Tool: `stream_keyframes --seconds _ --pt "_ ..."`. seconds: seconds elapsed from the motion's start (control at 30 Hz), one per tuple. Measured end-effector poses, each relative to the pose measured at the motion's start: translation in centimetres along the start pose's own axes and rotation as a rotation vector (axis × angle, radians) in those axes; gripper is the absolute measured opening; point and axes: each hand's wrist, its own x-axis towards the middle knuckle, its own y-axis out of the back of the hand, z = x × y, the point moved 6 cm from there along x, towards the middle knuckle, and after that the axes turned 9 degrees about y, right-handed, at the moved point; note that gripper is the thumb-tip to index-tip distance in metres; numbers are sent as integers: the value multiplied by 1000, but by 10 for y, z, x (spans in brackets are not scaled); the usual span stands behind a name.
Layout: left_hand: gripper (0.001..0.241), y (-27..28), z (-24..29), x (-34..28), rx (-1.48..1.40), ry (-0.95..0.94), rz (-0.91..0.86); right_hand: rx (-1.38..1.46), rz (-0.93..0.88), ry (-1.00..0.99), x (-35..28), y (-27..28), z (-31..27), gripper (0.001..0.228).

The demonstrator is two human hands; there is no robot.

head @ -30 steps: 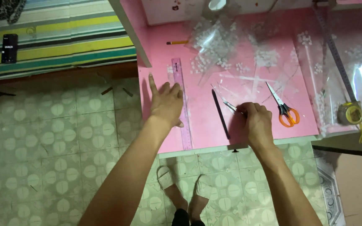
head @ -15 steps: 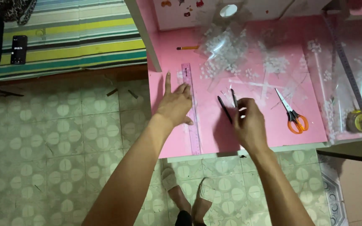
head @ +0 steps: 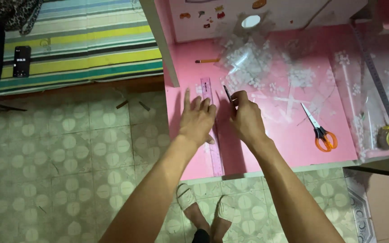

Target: Measuring, marking, and cutting decorative film at a desk before applying it to a glass door surface.

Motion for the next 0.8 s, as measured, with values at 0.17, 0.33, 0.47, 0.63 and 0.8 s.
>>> stream_keyframes --seconds 0.17,0.33,0.47,0.63,0.8 --pt "110 13 5 4 86 100 -123 -54 -27 44 24 -11 -8 28" --pt "88 34 7 -5 198 177 -246 -149 -89 14 36 -9 -30 32" --pt "103 33 3 -2 152 128 -211 -199 -111 -52 43 -13 -26 33" --pt "97 45 1 -12 150 141 -179 -216 -110 -39 52 -25 -17 30" --pt "84 41 -1 -11 189 170 -273 -283 -121 -63 54 -26 -28 28"
